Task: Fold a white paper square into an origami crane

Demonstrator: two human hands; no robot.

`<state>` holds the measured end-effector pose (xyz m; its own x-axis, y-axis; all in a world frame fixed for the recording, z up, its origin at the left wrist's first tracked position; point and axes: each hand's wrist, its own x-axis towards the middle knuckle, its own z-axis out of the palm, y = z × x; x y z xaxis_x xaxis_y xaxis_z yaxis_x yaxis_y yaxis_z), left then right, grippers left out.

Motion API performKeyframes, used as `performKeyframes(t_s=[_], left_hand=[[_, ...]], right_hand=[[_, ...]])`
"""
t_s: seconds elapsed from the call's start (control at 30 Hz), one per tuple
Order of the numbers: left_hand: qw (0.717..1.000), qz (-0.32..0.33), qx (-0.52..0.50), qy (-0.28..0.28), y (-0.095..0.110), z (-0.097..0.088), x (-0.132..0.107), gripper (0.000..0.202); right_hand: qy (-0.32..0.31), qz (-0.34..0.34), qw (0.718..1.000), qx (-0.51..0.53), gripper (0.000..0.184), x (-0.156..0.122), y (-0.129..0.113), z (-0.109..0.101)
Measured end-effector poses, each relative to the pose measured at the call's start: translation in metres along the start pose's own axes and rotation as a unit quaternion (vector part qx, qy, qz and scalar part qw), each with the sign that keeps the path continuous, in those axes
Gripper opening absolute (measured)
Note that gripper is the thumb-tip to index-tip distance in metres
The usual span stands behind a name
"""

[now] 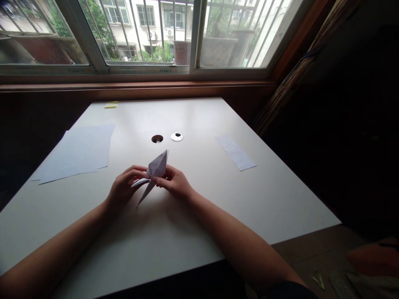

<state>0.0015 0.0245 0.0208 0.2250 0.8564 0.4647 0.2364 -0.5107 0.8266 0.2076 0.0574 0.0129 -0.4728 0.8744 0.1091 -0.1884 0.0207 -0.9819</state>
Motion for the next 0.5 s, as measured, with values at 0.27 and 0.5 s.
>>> performKeyframes(t_s=[0.27, 0.5], left_hand=[[0.998, -0.041, -0.046, 0.010, -0.0038, 0.0027, 0.0009, 0.013], [0.983, -0.084, -0.166, 0.009, 0.0042, 0.0047, 0.0021, 0.012]], right_hand=[[-0.013, -0.007, 1.000, -0.002, 0.033, -0.0010, 0.0068, 0.0012], [-0.009, -0.021, 1.000, -0.018, 0.030, -0.0008, 0.0079, 0.0003]])
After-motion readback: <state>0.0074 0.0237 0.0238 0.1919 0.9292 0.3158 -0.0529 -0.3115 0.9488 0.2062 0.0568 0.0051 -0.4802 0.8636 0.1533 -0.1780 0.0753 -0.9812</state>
